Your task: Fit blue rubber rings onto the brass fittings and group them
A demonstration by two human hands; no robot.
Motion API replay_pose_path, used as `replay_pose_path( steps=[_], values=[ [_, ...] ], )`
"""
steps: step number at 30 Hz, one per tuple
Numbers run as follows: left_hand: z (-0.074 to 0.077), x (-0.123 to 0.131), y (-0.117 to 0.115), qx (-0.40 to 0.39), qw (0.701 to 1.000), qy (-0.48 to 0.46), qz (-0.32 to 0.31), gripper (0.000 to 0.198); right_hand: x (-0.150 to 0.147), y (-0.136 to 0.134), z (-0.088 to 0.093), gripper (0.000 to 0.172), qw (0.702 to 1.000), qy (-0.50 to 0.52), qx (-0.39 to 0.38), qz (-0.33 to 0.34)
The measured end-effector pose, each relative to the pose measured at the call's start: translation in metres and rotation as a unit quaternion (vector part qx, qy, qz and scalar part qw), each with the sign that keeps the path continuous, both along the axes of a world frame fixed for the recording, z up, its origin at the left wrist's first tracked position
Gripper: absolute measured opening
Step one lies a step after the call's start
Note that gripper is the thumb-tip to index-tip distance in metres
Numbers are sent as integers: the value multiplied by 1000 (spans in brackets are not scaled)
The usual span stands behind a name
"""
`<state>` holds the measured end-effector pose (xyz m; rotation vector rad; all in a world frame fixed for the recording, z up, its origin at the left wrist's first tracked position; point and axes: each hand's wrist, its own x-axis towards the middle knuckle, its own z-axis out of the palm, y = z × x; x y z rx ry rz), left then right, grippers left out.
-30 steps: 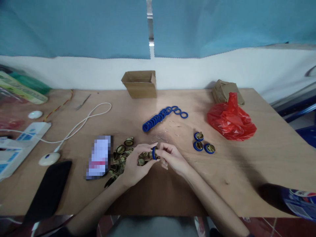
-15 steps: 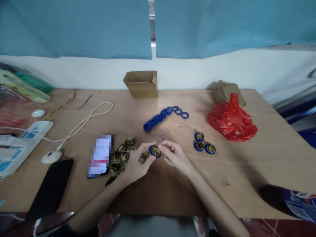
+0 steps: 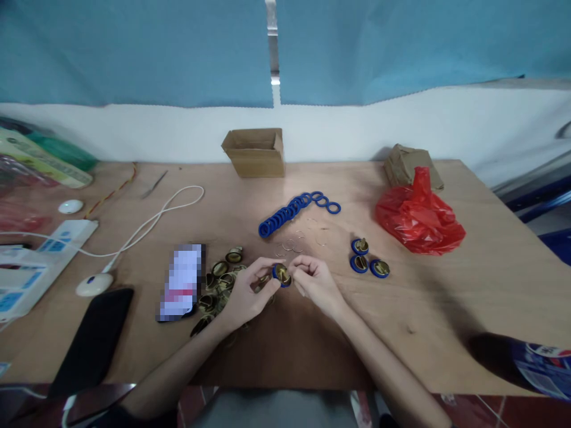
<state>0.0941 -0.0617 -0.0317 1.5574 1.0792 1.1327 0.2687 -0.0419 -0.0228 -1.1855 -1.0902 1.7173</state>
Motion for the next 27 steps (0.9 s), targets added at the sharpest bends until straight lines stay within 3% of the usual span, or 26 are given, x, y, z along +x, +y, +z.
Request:
replay_pose_path(
  steps=[9, 14, 18, 21, 25, 27],
  values=[
    [-11, 1, 0, 52, 999, 6, 14, 47, 6, 2, 7, 28, 995, -20, 93, -9],
    [-11, 1, -1, 93, 995, 26, 25, 48, 4, 0, -3, 27, 988, -47, 141, -32],
    [-13, 1, -3, 113, 993, 22, 38, 50, 3, -2, -9, 24, 985, -64, 157, -13],
    [-13, 2, -4, 130, 990, 16, 55, 54, 6, -2, -2, 25, 986, -48, 156, 9],
    [-9, 3, -2, 198, 974, 104, 47, 37, 15, -1, 11, 26, 985, -43, 164, -3],
    [-8, 2, -1, 202, 966, 152, 47, 39, 19, -3, 14, 24, 978, -72, 196, 8]
  ],
)
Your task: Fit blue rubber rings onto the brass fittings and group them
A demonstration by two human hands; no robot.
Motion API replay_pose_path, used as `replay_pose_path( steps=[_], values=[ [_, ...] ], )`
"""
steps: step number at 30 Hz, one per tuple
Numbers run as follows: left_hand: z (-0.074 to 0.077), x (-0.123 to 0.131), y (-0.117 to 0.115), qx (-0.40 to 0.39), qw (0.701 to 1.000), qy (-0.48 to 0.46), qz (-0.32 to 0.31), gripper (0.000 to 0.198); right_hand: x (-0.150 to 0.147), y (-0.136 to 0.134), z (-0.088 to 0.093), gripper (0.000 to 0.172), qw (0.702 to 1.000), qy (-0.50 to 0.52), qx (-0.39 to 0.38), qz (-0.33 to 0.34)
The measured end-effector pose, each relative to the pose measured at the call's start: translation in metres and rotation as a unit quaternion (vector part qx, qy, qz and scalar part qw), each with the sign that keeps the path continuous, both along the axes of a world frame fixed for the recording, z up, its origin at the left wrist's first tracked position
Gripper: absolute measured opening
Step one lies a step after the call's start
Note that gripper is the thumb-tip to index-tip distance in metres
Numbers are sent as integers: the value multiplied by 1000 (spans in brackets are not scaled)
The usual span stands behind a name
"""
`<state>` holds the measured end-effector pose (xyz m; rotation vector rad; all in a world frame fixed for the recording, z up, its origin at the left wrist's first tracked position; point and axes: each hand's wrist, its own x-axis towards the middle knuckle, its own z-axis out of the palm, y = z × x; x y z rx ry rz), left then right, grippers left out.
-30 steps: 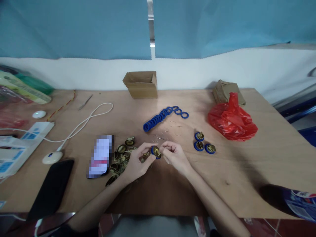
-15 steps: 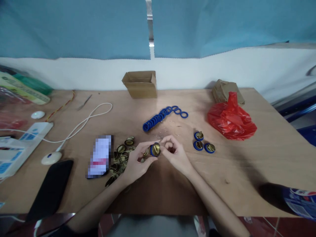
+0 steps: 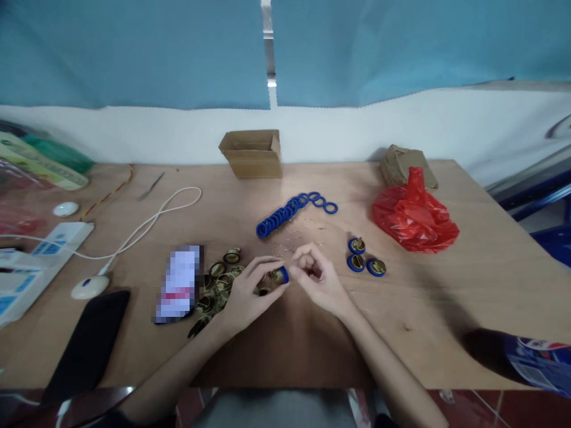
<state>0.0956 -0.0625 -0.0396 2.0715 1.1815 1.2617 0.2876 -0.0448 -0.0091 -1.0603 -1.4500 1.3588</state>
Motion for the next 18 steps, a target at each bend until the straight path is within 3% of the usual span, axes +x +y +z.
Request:
replay_pose_path(
  steps=[4, 9, 13, 16, 18],
  values=[
    [-3, -2, 0, -25, 999, 28, -13, 59, 2, -3, -2, 24, 990, -116, 69, 50],
    [-8, -1, 1, -16, 999, 28, -9, 53, 0, -1, -6, 14, 975, -186, 113, 39],
    [-8, 0, 0, -37, 999, 27, -17, 52, 3, 4, -6, 17, 967, -214, 137, 35],
    [-5, -1, 0, -46, 997, 49, -38, 63, 15, 11, -5, 22, 953, -256, 161, -17],
    [-3, -2, 0, -46, 995, 69, -53, 59, 29, 19, -7, 21, 931, -305, 179, -86]
  ],
)
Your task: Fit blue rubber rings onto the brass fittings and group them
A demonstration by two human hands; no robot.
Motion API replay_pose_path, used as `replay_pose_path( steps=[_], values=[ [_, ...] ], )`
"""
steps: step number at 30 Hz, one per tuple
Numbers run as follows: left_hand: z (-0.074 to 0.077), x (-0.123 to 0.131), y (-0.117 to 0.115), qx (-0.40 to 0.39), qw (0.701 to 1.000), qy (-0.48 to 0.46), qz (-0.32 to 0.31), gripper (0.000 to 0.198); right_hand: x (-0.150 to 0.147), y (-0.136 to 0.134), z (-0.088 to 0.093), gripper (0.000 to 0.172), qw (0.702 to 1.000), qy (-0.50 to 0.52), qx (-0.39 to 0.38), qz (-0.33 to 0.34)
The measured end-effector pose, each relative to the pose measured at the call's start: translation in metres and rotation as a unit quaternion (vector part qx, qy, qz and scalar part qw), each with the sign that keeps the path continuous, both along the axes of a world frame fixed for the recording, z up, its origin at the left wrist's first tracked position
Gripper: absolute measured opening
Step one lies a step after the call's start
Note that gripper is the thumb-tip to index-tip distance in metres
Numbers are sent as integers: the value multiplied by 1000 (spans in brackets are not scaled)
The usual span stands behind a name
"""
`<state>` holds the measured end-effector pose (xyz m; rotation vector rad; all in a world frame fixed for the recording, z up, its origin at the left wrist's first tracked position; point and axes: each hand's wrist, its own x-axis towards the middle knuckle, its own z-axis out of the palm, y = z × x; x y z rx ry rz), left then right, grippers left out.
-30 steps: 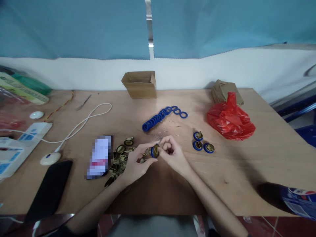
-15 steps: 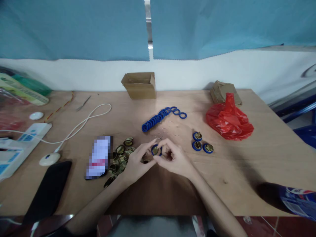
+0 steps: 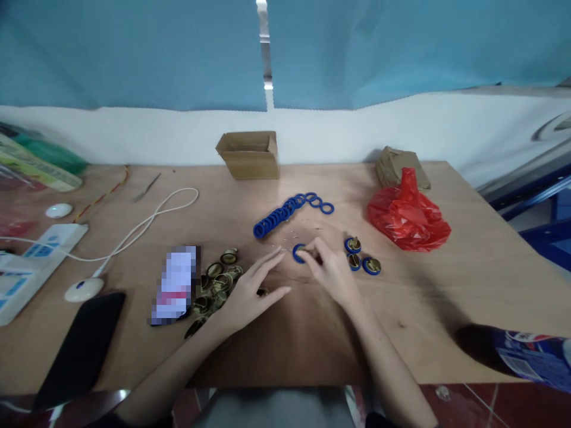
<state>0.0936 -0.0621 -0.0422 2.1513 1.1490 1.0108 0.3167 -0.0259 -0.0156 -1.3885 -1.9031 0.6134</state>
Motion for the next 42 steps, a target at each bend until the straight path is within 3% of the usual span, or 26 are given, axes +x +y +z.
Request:
replay_pose_path(
  steps=[3, 7, 13, 17, 20, 23, 27, 29, 34, 38, 42],
  values=[
    [1, 0, 1, 10, 1000, 10, -11, 32, 24, 14, -9, 19, 992, -86, 43, -84],
    [1, 1, 2, 14, 1000, 14, -7, 22, 40, 26, -23, 15, 971, -219, 3, -98],
    [3, 0, 1, 26, 998, 52, -32, 17, 28, 24, -24, 13, 898, -401, -1, -181],
    [10, -5, 2, 30, 995, 92, -32, 16, 16, 18, -22, 15, 883, -413, 54, -217],
    [21, -15, 10, 17, 986, 162, -25, 15, 1, 13, -24, 17, 907, -374, 102, -162],
    [35, -30, 24, 16, 967, 254, 22, 15, -18, 8, -31, 17, 944, -306, 114, -51],
    [48, -42, 55, -23, 934, 350, 75, 32, -39, -1, -46, 15, 966, -223, 114, 56],
    [49, -39, 74, -59, 912, 399, 78, 30, -46, -5, -52, 12, 971, -190, 121, 77],
    [37, -22, 110, -84, 899, 420, 90, 28, -56, -14, -60, 14, 974, -134, 137, 117],
    [42, -24, 106, -92, 903, 405, 106, 29, -60, -20, -62, 14, 977, -96, 130, 140],
    [51, -40, 76, -86, 928, 350, 95, 28, -60, -21, -65, 13, 979, -84, 121, 142]
  ],
)
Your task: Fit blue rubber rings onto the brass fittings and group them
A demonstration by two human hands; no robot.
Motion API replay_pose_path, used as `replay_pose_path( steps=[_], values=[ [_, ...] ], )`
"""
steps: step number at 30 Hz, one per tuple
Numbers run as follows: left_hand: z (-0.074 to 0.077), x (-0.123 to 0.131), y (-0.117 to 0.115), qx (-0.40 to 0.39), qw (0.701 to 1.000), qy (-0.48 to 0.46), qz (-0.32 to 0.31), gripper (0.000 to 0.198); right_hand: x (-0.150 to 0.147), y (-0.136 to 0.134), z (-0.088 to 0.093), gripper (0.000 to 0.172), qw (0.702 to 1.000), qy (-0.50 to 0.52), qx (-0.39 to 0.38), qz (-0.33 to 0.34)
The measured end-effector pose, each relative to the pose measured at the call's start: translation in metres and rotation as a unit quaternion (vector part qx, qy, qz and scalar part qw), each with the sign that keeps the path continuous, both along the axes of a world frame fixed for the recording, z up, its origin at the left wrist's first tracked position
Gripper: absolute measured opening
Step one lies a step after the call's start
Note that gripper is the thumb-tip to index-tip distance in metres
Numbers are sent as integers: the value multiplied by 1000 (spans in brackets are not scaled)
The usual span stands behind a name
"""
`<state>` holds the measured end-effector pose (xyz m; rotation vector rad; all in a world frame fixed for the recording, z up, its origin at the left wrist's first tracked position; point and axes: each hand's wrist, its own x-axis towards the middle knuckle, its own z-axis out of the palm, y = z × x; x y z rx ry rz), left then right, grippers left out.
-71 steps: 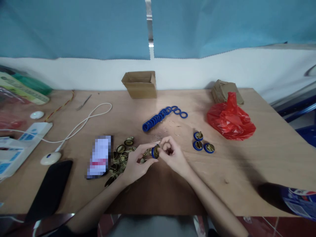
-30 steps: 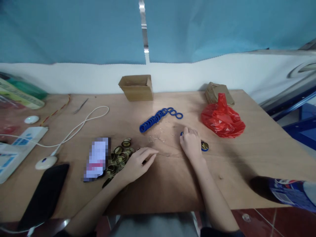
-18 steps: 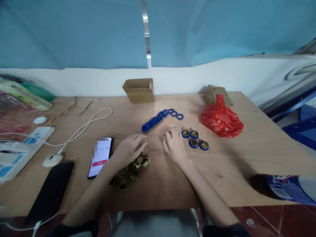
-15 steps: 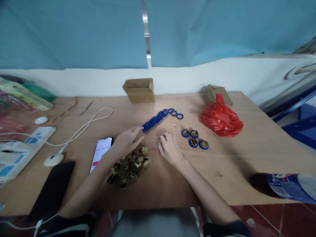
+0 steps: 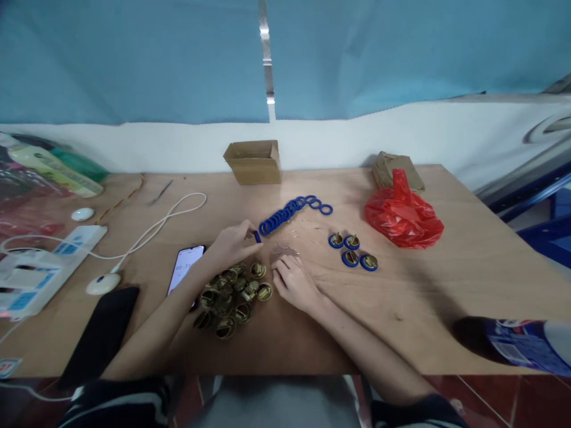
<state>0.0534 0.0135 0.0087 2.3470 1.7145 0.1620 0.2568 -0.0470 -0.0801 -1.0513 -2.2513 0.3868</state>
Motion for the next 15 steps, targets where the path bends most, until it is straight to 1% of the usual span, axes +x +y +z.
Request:
replay_pose_path(
  steps=[2, 4, 6, 8, 10, 13, 15],
  values=[
    [-2, -6, -19, 16, 994, -111, -9, 25, 1, 1, -1, 12, 1000, 9, -2, -6],
    [-9, -9, -38, 37, 977, -210, -27, 28, 1, 2, -2, 13, 1000, 17, -5, -11],
    [-17, -10, -53, 42, 958, -280, -44, 32, 1, 3, -2, 14, 1000, 19, -10, -11],
    [-21, -9, -62, 41, 953, -293, -63, 31, 1, 4, -1, 14, 1000, 20, -16, -7],
    [-22, -9, -66, 42, 956, -279, -80, 28, 1, 4, 0, 14, 1000, 20, -21, -6],
    [-23, -10, -63, 26, 962, -251, -99, 20, 1, 4, 0, 14, 999, 25, -28, -7],
    [-26, -12, -60, 12, 967, -229, -108, 14, 1, 4, 1, 14, 999, 27, -33, -7]
  ],
)
